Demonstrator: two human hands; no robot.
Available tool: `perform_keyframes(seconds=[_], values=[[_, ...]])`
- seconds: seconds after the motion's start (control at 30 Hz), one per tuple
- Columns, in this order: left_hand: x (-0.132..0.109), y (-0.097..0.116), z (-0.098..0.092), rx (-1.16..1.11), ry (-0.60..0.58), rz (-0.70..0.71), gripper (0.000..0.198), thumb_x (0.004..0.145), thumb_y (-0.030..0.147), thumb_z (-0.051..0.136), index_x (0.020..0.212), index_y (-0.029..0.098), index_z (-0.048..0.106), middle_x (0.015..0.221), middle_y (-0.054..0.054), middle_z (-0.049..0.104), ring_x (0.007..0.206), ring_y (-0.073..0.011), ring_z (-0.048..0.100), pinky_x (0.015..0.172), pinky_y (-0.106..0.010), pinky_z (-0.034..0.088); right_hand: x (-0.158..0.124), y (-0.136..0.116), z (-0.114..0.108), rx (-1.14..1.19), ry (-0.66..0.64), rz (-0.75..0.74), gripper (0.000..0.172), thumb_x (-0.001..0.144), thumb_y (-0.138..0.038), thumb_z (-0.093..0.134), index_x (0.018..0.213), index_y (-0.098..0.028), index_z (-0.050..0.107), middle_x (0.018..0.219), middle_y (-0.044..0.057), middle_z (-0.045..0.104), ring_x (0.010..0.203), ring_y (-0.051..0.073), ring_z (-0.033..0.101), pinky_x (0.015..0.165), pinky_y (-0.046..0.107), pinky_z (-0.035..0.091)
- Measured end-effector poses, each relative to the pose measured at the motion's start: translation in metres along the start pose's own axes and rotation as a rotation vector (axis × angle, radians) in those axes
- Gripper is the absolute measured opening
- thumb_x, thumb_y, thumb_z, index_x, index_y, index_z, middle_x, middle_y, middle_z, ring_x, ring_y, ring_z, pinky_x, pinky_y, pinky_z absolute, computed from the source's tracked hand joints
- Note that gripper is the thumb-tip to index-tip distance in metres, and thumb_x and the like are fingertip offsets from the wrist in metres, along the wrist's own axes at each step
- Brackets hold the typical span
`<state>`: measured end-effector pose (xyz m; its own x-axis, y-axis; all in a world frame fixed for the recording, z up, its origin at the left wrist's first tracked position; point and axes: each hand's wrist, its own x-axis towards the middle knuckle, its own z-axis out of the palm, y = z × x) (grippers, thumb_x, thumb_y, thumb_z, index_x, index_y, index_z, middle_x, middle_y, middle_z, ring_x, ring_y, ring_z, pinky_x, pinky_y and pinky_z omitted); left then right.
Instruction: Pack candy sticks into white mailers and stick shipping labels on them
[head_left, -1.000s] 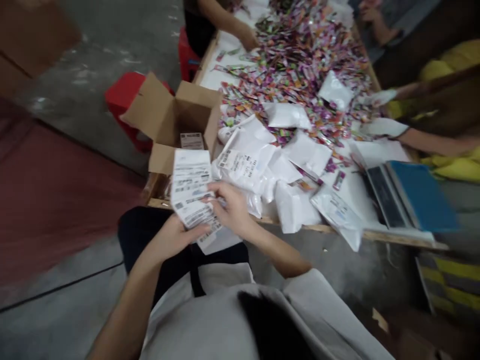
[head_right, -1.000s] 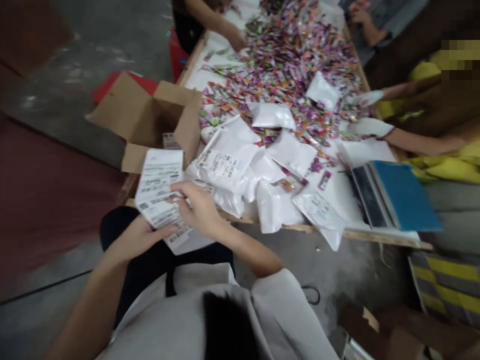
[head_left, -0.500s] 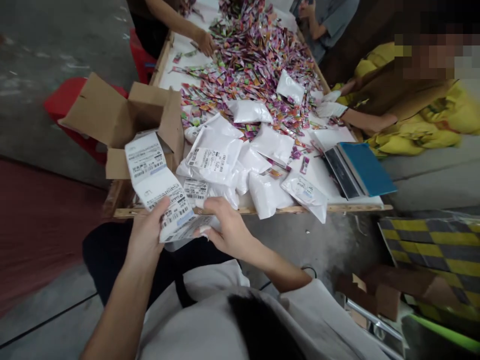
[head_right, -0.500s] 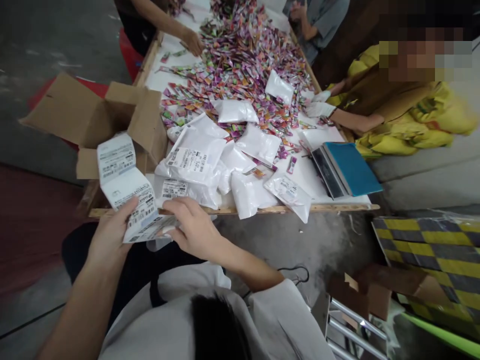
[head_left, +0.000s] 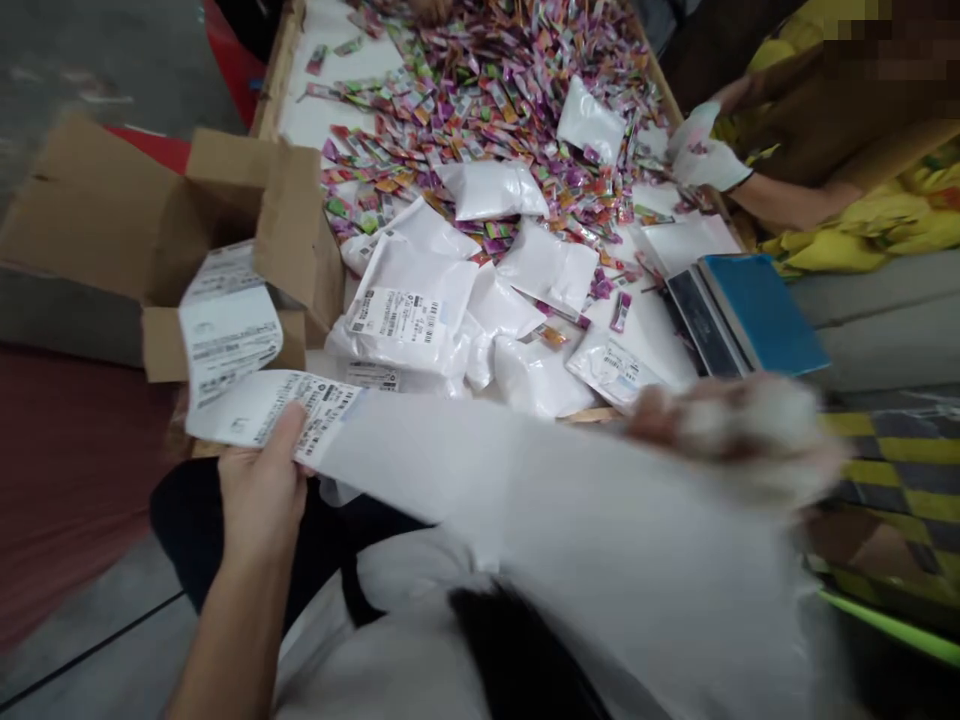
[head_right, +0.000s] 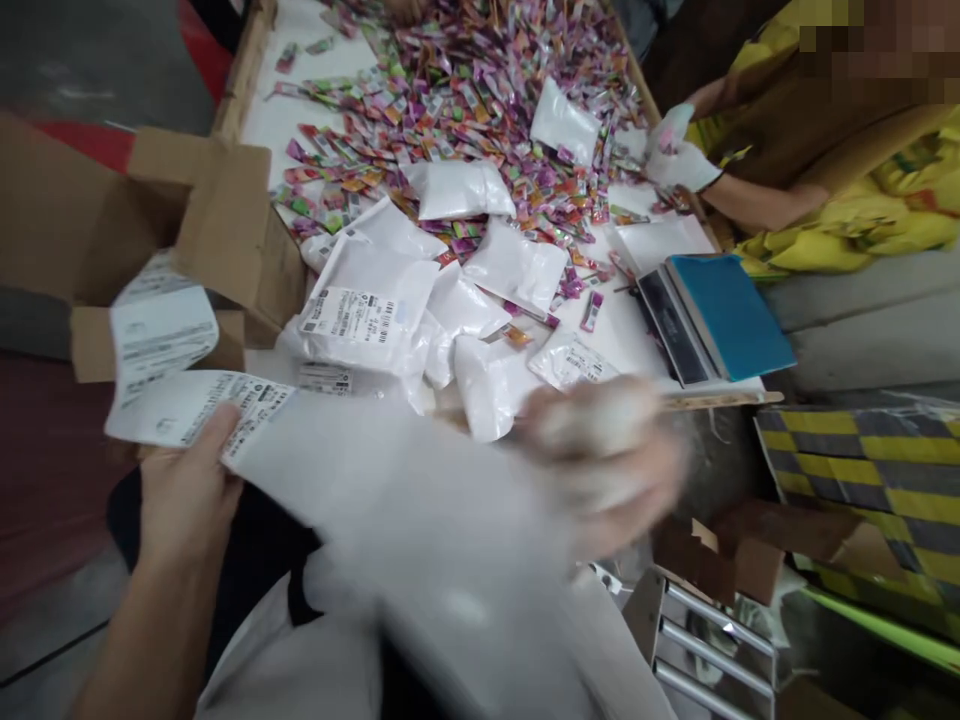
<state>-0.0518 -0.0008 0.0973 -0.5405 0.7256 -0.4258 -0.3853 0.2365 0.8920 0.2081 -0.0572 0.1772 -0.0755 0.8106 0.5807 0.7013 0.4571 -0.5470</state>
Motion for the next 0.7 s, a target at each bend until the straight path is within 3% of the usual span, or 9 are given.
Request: perform_keyframes(seconds=[0.07, 0.13, 0.23, 0.3, 0.37, 0.47, 0.53, 0.63, 0.7], values=[[0.008, 0.0, -0.002, 0.013, 0.018, 0.007, 0.027, 0.069, 0.003, 0.075, 0.094, 0.014, 0.072, 0.089, 0.0, 0.076, 0.067, -0.0112, 0.068, 0.059, -0.018, 0.059, 0.006, 0.037, -0.029, -0.05, 0.224, 0.074, 0.038, 0.102, -0.045, 0.033, 0.098, -0.035, 0.069, 0.076, 0.001, 0.065, 0.076, 0.022, 0.067, 0.052, 0.039, 0.061], [0.013, 0.002, -0.004, 0.034, 0.054, 0.008, 0.034, 0.067, 0.003, 0.076, 0.099, 0.016, 0.072, 0.098, -0.002, 0.077, 0.08, -0.0153, 0.072, 0.068, -0.024, 0.063, 0.006, 0.083, -0.03, -0.061, 0.344, 0.218, 0.023, 0.099, -0.044, 0.044, 0.103, -0.035, 0.064, 0.083, 0.002, 0.066, 0.078, 0.025, 0.067, 0.058, 0.044, 0.058], [0.012, 0.007, -0.002, 0.058, 0.05, 0.016, 0.039, 0.066, 0.002, 0.076, 0.102, 0.016, 0.072, 0.109, -0.004, 0.076, 0.101, -0.0224, 0.072, 0.082, -0.034, 0.063, -0.006, 0.151, 0.006, -0.053, 0.167, 0.455, 0.024, 0.092, -0.047, 0.054, 0.102, -0.025, 0.058, 0.082, 0.004, 0.063, 0.073, 0.022, 0.062, 0.064, 0.041, 0.055], [0.009, 0.01, 0.0, 0.067, 0.047, 0.01, 0.037, 0.066, 0.002, 0.075, 0.1, 0.015, 0.072, 0.11, -0.005, 0.076, 0.106, -0.0238, 0.071, 0.087, -0.036, 0.063, -0.019, 0.178, 0.034, -0.164, 0.046, 0.501, 0.025, 0.092, -0.046, 0.054, 0.102, -0.023, 0.057, 0.087, 0.007, 0.062, 0.082, 0.023, 0.06, 0.075, 0.044, 0.055], [0.006, 0.01, 0.002, 0.072, 0.043, 0.006, 0.034, 0.066, 0.002, 0.074, 0.098, 0.015, 0.072, 0.111, -0.005, 0.076, 0.109, -0.0241, 0.07, 0.088, -0.036, 0.062, -0.031, 0.185, 0.05, -0.333, 0.06, 0.495, 0.032, 0.09, -0.043, 0.056, 0.113, -0.02, 0.056, 0.11, 0.015, 0.06, 0.108, 0.03, 0.056, 0.093, 0.056, 0.05], [0.004, 0.008, 0.002, 0.075, 0.049, 0.001, 0.034, 0.068, 0.002, 0.073, 0.098, 0.016, 0.073, 0.111, -0.005, 0.076, 0.108, -0.0249, 0.071, 0.088, -0.038, 0.062, -0.044, 0.17, 0.055, -0.552, 0.105, 0.518, 0.062, 0.088, -0.044, 0.06, 0.137, -0.011, 0.043, 0.142, 0.029, 0.041, 0.135, 0.043, 0.036, 0.107, 0.067, 0.035], [0.003, 0.006, 0.002, 0.065, 0.054, -0.004, 0.032, 0.07, 0.001, 0.072, 0.099, 0.015, 0.074, 0.109, -0.006, 0.077, 0.105, -0.0246, 0.072, 0.089, -0.039, 0.062, -0.051, 0.157, 0.056, -0.623, -0.01, 0.522, 0.068, 0.089, -0.045, 0.057, 0.144, -0.01, 0.036, 0.147, 0.029, 0.038, 0.138, 0.043, 0.035, 0.108, 0.064, 0.034], [0.0, 0.006, 0.001, 0.066, 0.017, -0.008, 0.029, 0.072, 0.002, 0.071, 0.098, 0.015, 0.075, 0.106, -0.007, 0.077, 0.102, -0.0237, 0.073, 0.089, -0.038, 0.061, -0.059, 0.154, 0.059, -0.594, -0.215, 0.513, 0.066, 0.092, -0.044, 0.051, 0.146, -0.01, 0.035, 0.143, 0.026, 0.047, 0.134, 0.039, 0.043, 0.108, 0.06, 0.038], [-0.004, 0.007, 0.0, 0.066, -0.012, -0.012, 0.029, 0.072, 0.002, 0.073, 0.098, 0.015, 0.075, 0.106, -0.006, 0.077, 0.101, -0.0233, 0.073, 0.089, -0.038, 0.061, -0.059, 0.16, 0.059, -0.566, -0.214, 0.504, 0.073, 0.09, -0.046, 0.053, 0.148, -0.008, 0.032, 0.144, 0.028, 0.044, 0.135, 0.039, 0.042, 0.107, 0.058, 0.039]])
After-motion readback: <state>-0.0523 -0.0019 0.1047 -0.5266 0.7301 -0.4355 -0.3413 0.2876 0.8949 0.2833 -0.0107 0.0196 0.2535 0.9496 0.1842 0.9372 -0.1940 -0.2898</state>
